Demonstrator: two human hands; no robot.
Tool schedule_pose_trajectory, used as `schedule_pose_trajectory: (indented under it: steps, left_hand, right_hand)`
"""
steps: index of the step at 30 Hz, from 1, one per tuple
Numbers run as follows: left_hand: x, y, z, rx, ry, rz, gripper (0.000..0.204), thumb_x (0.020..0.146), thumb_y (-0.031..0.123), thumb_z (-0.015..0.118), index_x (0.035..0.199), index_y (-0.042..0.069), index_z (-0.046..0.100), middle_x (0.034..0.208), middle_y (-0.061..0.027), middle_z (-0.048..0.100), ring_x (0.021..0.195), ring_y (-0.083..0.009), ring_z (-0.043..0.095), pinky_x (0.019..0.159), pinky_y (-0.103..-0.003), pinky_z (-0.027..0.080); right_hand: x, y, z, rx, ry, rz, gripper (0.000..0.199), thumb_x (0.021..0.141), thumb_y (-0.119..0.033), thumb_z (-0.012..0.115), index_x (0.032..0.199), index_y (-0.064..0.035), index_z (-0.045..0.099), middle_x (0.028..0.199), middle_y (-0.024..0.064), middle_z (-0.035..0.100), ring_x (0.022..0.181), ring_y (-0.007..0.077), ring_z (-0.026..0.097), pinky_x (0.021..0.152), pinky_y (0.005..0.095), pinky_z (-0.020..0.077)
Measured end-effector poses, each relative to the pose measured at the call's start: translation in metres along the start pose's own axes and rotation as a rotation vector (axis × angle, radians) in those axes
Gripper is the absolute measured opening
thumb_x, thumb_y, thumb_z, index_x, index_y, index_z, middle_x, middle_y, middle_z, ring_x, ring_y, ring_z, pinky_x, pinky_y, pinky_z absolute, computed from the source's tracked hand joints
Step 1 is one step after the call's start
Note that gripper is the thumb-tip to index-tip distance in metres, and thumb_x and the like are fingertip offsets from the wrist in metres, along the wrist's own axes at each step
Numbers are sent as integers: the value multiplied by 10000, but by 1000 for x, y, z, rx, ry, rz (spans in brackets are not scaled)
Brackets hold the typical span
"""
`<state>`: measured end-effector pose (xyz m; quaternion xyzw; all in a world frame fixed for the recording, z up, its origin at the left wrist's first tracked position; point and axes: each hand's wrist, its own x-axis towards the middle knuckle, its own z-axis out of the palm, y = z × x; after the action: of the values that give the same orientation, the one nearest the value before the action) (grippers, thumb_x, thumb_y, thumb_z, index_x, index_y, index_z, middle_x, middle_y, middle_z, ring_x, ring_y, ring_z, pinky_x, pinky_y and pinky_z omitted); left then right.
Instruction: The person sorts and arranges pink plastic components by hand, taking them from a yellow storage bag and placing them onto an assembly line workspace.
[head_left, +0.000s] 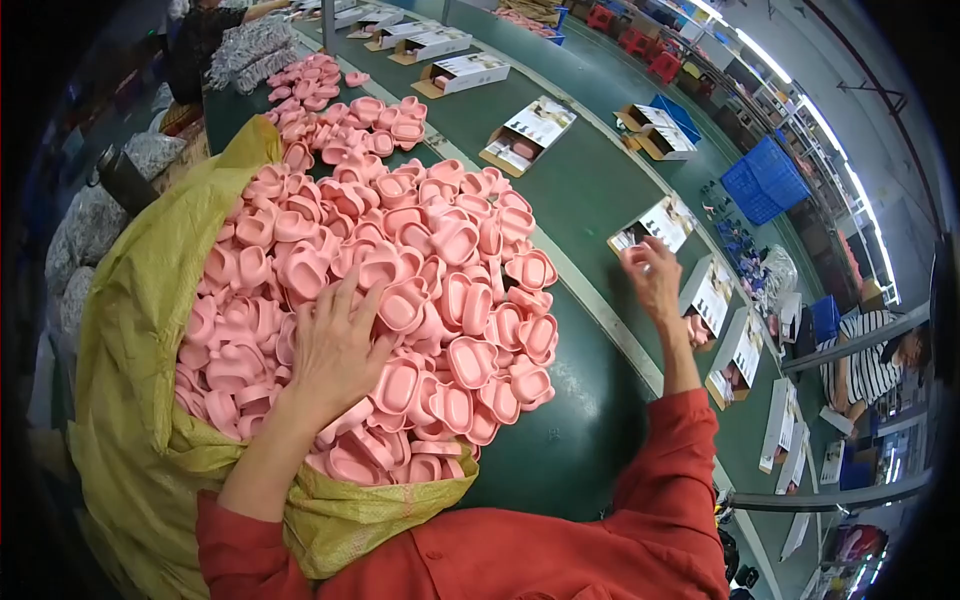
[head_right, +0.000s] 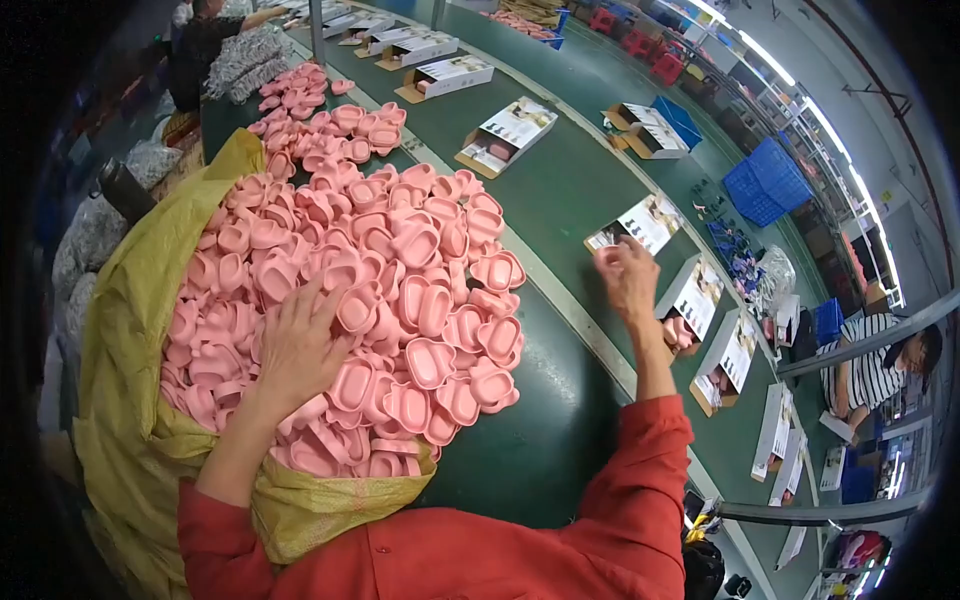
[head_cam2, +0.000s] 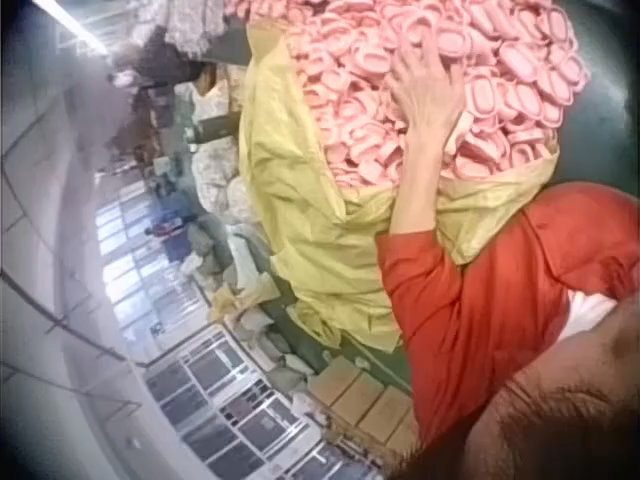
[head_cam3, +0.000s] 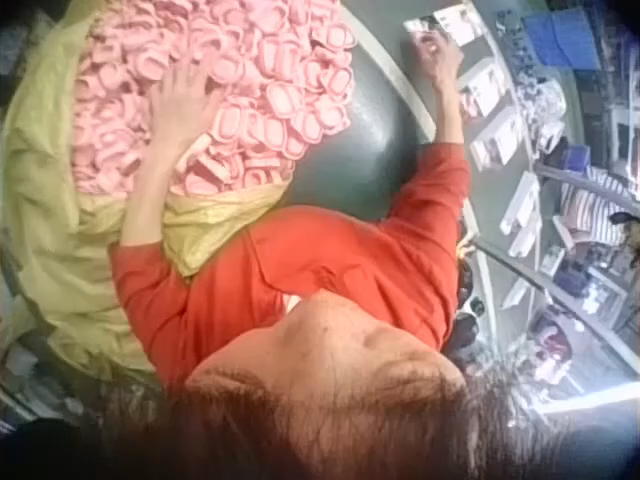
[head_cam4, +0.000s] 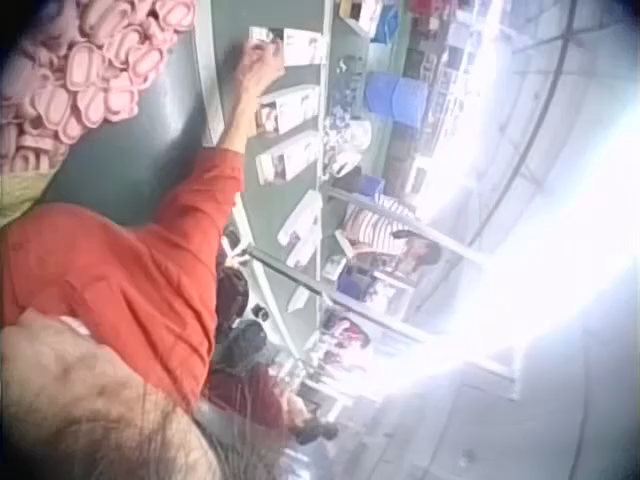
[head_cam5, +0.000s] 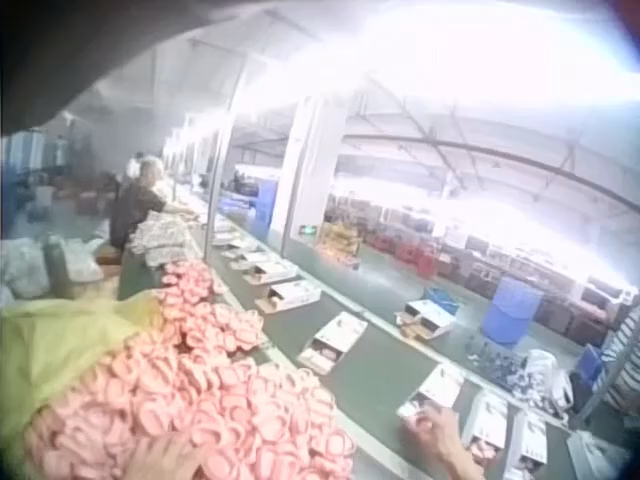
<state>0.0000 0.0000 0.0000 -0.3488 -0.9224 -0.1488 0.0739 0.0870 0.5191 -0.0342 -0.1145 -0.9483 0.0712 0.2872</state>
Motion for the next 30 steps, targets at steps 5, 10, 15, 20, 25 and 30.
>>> schedule_pose_trajectory:
  steps: [5,10,15,20,25,30]
  left_hand:
    - [-4,-13,-8,25,40,31,661,875,329,657,1460,88,470,1538,-204,379,1312,-340,446,1037,-537,354]
    - [-17,-17,-15,-70,-8,-90,551,827,348,710,1289,71,593,1361,-191,574,1256,-374,518,1051,-526,393]
    - [-3,12,9,21,-16,-83,672,885,380,652,1412,7,464,1530,-270,354,1370,-425,409,1106,-625,301]
    - [6,36,-2,98,-45,-134,561,910,305,568,1378,3,505,1576,-270,293,1420,-417,342,1118,-628,272]
    - [-23,47,-33,-113,232,102,462,874,254,616,1260,2,586,1364,-220,533,1312,-379,463,1068,-574,359]
    - [-14,58,-22,-93,-52,127,667,840,362,730,1364,13,509,1526,-184,389,1424,-365,333,1135,-548,270]
  right_hand:
    - [15,22,9,-517,-31,150,346,875,-364,680,1055,-69,688,1280,149,628,1161,353,582,948,504,427]
    - [22,1,39,-617,-70,-84,203,923,-212,565,1005,-63,674,1001,113,684,889,276,661,760,410,526]
    - [8,34,41,74,96,-249,251,898,-26,636,1149,-29,640,1247,138,627,1081,347,626,954,411,490]
    - [-9,-124,20,381,-228,-398,276,718,-73,804,964,-28,688,1104,154,689,949,352,658,842,432,516]
    - [12,-212,50,164,-442,-120,112,833,-181,659,832,-111,746,854,166,672,790,337,657,679,478,504]
    - [-9,-172,62,185,-87,-435,163,873,-242,614,888,-82,639,1082,95,607,1045,279,546,942,433,381]
